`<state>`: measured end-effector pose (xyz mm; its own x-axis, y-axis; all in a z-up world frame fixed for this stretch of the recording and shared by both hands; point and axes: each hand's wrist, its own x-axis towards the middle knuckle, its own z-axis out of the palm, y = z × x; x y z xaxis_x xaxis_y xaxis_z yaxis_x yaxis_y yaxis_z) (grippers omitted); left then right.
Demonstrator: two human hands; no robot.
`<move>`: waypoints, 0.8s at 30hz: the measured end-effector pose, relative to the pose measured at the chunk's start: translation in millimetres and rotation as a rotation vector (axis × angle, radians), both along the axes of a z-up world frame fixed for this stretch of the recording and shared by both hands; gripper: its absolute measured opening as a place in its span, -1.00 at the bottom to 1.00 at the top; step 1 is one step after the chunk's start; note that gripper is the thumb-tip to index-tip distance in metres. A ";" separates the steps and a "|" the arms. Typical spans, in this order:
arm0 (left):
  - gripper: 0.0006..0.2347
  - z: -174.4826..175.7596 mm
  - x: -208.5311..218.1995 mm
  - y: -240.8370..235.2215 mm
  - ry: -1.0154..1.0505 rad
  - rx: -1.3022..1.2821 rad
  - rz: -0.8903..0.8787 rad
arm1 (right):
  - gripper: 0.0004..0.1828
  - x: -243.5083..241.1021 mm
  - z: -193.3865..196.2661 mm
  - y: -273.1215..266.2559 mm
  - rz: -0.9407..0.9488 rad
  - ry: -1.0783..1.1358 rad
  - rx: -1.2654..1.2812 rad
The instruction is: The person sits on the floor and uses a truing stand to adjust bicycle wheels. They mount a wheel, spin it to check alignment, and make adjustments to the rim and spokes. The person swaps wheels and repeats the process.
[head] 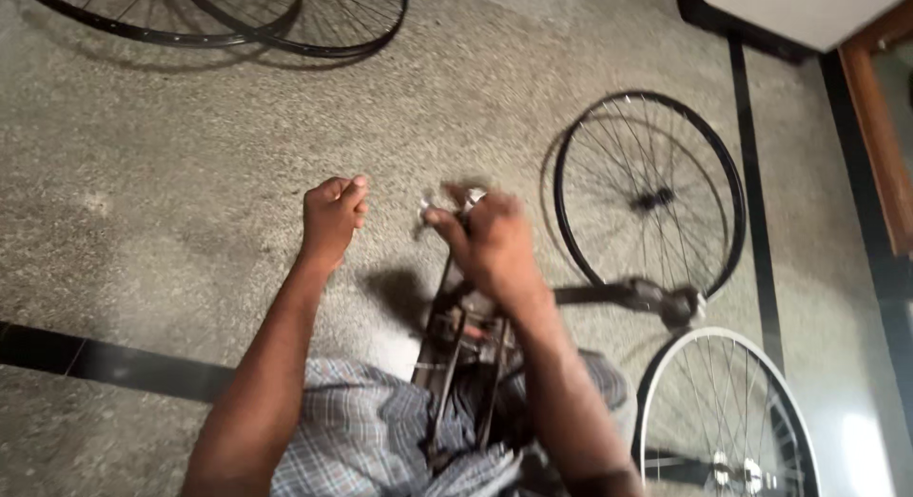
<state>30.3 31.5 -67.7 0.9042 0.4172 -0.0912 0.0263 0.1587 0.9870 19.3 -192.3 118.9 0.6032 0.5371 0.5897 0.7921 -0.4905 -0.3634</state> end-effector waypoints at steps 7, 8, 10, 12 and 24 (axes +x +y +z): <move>-0.73 -64.6 93.8 63.0 -0.045 0.626 0.076 | -0.91 -4.1 -38.1 -13.7 -0.069 0.037 -0.007; -0.74 -69.0 111.3 74.6 0.033 0.665 0.051 | -0.92 -6.2 -38.4 -15.6 -0.082 0.052 0.008; -0.76 -80.1 143.7 97.7 0.202 0.737 -0.006 | -0.92 -15.1 -38.3 -20.2 -0.124 -0.001 -0.007; -0.74 -93.0 177.6 123.8 0.154 1.054 0.040 | -0.90 -22.7 -38.2 -24.7 -0.225 0.101 -0.033; -0.28 -165.1 329.7 185.9 0.416 1.662 -0.051 | -0.89 -6.7 -41.6 -26.8 -0.317 0.173 -0.104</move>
<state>360.0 217.3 -232.8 0.9480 0.2735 0.1625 0.2766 -0.9610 0.0039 12.6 -219.1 77.3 0.8349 0.3594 0.4169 0.5264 -0.7425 -0.4142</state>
